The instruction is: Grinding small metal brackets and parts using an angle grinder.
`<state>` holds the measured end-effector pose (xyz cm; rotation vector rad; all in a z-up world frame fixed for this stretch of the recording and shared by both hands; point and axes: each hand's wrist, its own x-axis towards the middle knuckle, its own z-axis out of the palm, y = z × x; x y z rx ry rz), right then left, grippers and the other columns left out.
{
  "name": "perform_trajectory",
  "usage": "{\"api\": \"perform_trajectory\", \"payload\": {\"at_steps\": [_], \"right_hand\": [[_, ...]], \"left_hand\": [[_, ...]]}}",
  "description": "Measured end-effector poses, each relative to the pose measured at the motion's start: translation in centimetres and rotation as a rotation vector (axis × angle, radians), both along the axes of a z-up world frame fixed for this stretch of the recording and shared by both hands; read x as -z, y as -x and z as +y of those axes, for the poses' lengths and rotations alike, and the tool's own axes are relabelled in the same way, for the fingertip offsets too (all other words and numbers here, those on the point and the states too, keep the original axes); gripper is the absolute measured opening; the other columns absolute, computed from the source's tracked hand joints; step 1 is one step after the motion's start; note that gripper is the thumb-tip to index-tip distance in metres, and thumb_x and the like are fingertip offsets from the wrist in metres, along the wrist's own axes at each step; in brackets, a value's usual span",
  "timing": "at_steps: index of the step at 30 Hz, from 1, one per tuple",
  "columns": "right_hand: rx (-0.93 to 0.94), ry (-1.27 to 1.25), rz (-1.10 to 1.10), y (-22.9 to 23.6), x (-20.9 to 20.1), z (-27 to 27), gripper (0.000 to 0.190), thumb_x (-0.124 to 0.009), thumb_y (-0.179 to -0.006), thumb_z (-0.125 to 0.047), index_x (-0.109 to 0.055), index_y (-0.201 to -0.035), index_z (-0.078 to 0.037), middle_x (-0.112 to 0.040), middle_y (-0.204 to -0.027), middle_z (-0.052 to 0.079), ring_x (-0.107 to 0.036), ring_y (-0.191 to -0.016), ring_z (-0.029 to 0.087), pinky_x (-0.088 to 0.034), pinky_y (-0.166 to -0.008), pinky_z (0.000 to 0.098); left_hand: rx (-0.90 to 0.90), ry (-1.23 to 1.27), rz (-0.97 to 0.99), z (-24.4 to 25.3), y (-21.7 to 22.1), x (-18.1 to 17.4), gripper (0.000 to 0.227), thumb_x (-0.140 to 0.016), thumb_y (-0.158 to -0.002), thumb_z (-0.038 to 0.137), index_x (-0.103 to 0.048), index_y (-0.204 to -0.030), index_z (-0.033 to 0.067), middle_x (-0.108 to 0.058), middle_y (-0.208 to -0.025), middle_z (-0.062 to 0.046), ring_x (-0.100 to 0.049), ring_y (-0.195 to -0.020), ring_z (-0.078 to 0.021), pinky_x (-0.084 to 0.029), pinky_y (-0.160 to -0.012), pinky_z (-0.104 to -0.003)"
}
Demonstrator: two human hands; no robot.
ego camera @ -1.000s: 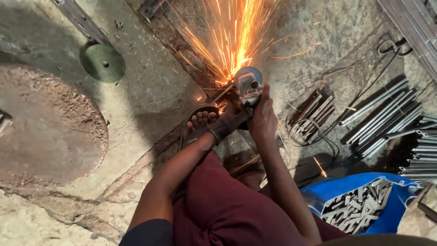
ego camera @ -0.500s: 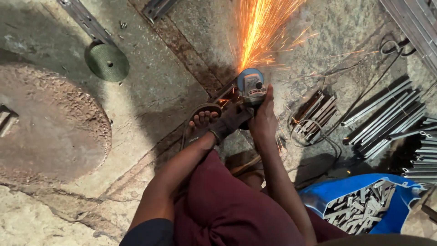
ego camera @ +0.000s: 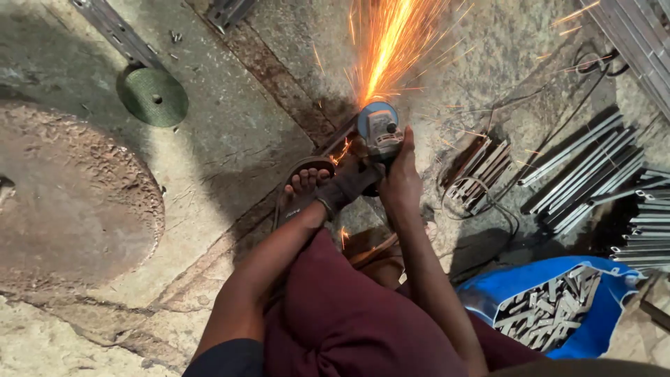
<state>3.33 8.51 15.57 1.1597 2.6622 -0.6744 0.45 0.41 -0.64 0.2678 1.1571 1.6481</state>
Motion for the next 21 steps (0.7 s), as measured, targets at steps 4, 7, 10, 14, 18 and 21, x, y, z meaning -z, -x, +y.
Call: {"api": "perform_trajectory", "payload": {"at_steps": [4, 7, 10, 14, 18, 21], "right_hand": [[0.116, 0.060, -0.027, -0.1, -0.2, -0.5, 0.097, -0.070, -0.095, -0.016, -0.005, -0.166, -0.019, -0.057, -0.142, 0.028, -0.066, -0.112, 0.051, -0.053, -0.084, 0.0574], [0.086, 0.033, 0.012, -0.1, -0.2, -0.2, 0.098, -0.076, -0.093, -0.022, -0.006, -0.162, -0.019, -0.053, -0.145, 0.030, -0.065, -0.110, 0.052, -0.054, -0.077, 0.0580], [0.045, 0.029, -0.036, 0.0, -0.5, 0.1, 0.098, -0.076, -0.093, -0.024, -0.006, -0.161, -0.017, -0.049, -0.150, 0.031, -0.065, -0.103, 0.054, -0.053, -0.076, 0.0590], [0.027, 0.007, -0.037, -0.8, 0.5, 0.5, 0.101, -0.076, -0.091, -0.027, -0.006, -0.163, -0.017, -0.051, -0.147, 0.031, -0.065, -0.103, 0.055, -0.053, -0.074, 0.0594], [-0.003, 0.014, 0.011, -1.0, 0.9, 0.7, 0.102, -0.075, -0.093, -0.033, -0.004, -0.164, -0.017, -0.056, -0.141, 0.030, -0.067, -0.105, 0.053, -0.055, -0.075, 0.0579], [0.026, 0.021, -0.150, 0.8, -0.6, 0.3, 0.104, -0.078, -0.094, -0.045, -0.004, -0.163, -0.019, -0.057, -0.137, 0.031, -0.066, -0.100, 0.054, -0.053, -0.076, 0.0591]], "left_hand": [[0.144, 0.103, 0.092, -0.1, 0.3, 0.1, 0.041, -0.063, -0.095, 0.039, -0.069, -0.113, 0.0020, -0.074, -0.091, -0.010, -0.069, -0.082, -0.0126, -0.055, -0.072, -0.032], [0.184, 0.179, 0.121, 0.3, -0.9, 1.8, 0.043, -0.064, -0.098, 0.041, -0.073, -0.108, 0.0000, -0.076, -0.091, -0.011, -0.070, -0.086, -0.0118, -0.056, -0.074, -0.032], [0.167, 0.186, 0.137, 0.2, -0.7, 1.2, 0.042, -0.066, -0.093, 0.039, -0.070, -0.111, 0.0023, -0.075, -0.093, -0.010, -0.070, -0.085, -0.0127, -0.056, -0.074, -0.032], [0.103, 0.075, 0.108, 0.7, -1.8, 3.5, 0.037, -0.067, -0.098, 0.038, -0.073, -0.110, 0.0030, -0.074, -0.092, -0.008, -0.066, -0.084, -0.0122, -0.055, -0.075, -0.033], [0.037, 0.028, 0.194, 0.3, -1.1, 1.9, 0.034, -0.068, -0.098, 0.036, -0.070, -0.108, 0.0038, -0.071, -0.089, -0.003, -0.062, -0.084, -0.0103, -0.053, -0.076, -0.032], [-0.108, -0.071, -0.209, 0.5, -2.4, 2.3, 0.034, -0.069, -0.098, 0.034, -0.070, -0.106, 0.0011, -0.066, -0.087, 0.000, -0.058, -0.077, -0.0105, -0.050, -0.069, -0.033]]}}
